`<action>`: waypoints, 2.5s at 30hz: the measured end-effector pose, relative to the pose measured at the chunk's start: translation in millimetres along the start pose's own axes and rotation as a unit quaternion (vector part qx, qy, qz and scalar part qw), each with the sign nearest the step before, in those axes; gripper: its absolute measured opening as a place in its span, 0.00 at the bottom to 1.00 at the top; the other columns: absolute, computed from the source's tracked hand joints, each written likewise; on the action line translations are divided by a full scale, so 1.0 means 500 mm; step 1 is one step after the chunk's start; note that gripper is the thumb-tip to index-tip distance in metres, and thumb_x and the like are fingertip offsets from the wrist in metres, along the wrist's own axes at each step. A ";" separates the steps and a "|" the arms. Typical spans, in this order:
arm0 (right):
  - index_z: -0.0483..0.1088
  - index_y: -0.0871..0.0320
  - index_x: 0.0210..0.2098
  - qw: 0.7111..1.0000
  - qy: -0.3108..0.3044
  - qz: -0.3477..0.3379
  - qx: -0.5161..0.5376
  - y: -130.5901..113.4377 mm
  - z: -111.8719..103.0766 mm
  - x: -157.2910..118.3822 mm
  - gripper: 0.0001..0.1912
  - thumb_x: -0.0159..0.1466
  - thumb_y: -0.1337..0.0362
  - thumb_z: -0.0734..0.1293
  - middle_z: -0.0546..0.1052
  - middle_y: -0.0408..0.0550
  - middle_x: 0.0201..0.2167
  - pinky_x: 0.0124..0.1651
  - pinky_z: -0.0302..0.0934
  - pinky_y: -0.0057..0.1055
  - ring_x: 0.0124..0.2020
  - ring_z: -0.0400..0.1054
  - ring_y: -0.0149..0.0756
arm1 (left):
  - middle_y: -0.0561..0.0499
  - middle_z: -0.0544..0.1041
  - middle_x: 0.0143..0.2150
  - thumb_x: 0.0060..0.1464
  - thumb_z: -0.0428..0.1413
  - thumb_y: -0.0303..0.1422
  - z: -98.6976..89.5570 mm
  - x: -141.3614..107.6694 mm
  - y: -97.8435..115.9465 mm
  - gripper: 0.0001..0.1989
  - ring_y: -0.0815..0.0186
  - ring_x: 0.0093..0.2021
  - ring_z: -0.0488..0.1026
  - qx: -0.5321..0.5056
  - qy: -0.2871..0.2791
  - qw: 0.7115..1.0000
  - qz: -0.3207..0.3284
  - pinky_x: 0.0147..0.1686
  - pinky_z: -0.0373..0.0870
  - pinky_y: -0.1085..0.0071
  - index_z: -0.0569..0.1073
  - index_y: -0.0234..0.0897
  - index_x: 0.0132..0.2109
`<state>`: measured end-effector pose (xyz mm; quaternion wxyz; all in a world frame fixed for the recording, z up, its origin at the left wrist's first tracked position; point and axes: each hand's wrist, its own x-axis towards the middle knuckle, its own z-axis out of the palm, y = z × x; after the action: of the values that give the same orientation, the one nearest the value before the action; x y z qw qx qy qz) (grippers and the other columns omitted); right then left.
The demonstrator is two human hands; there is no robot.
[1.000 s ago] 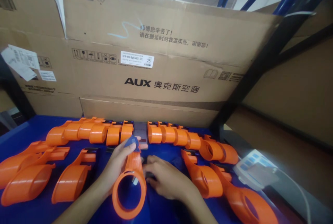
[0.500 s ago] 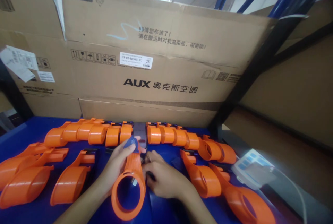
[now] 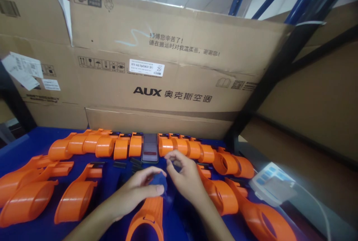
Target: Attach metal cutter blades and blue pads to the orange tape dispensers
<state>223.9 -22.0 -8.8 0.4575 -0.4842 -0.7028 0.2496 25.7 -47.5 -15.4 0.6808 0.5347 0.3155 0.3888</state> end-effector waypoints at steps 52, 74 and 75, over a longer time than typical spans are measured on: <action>0.78 0.46 0.53 0.990 -0.027 -0.099 0.100 -0.034 -0.012 -0.015 0.17 0.65 0.64 0.72 0.80 0.49 0.56 0.64 0.64 0.51 0.59 0.72 0.47 | 0.50 0.75 0.44 0.54 0.66 0.40 0.001 0.021 -0.017 0.30 0.66 0.27 0.75 -0.097 0.151 0.977 0.118 0.17 0.75 0.72 0.65 0.47 0.60; 0.69 0.50 0.63 0.988 -0.079 -0.076 0.112 -0.035 -0.011 -0.023 0.29 0.63 0.59 0.74 0.76 0.52 0.59 0.63 0.65 0.49 0.60 0.71 0.50 | 0.44 0.77 0.59 0.48 0.70 0.34 -0.011 0.010 -0.020 0.33 0.49 0.60 0.73 -0.093 0.170 0.957 0.216 0.56 0.72 0.62 0.72 0.43 0.61; 0.68 0.50 0.63 0.988 -0.078 -0.084 0.107 -0.035 -0.011 -0.024 0.29 0.63 0.58 0.74 0.76 0.52 0.59 0.63 0.65 0.49 0.60 0.71 0.50 | 0.43 0.77 0.60 0.48 0.70 0.33 -0.013 0.010 -0.022 0.32 0.48 0.62 0.71 -0.094 0.169 0.956 0.221 0.58 0.71 0.62 0.73 0.42 0.61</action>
<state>222.1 -40.5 3.0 0.4694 -0.3511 -0.7438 0.3211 24.7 -41.6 -27.5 0.5621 0.4513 0.2621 0.6417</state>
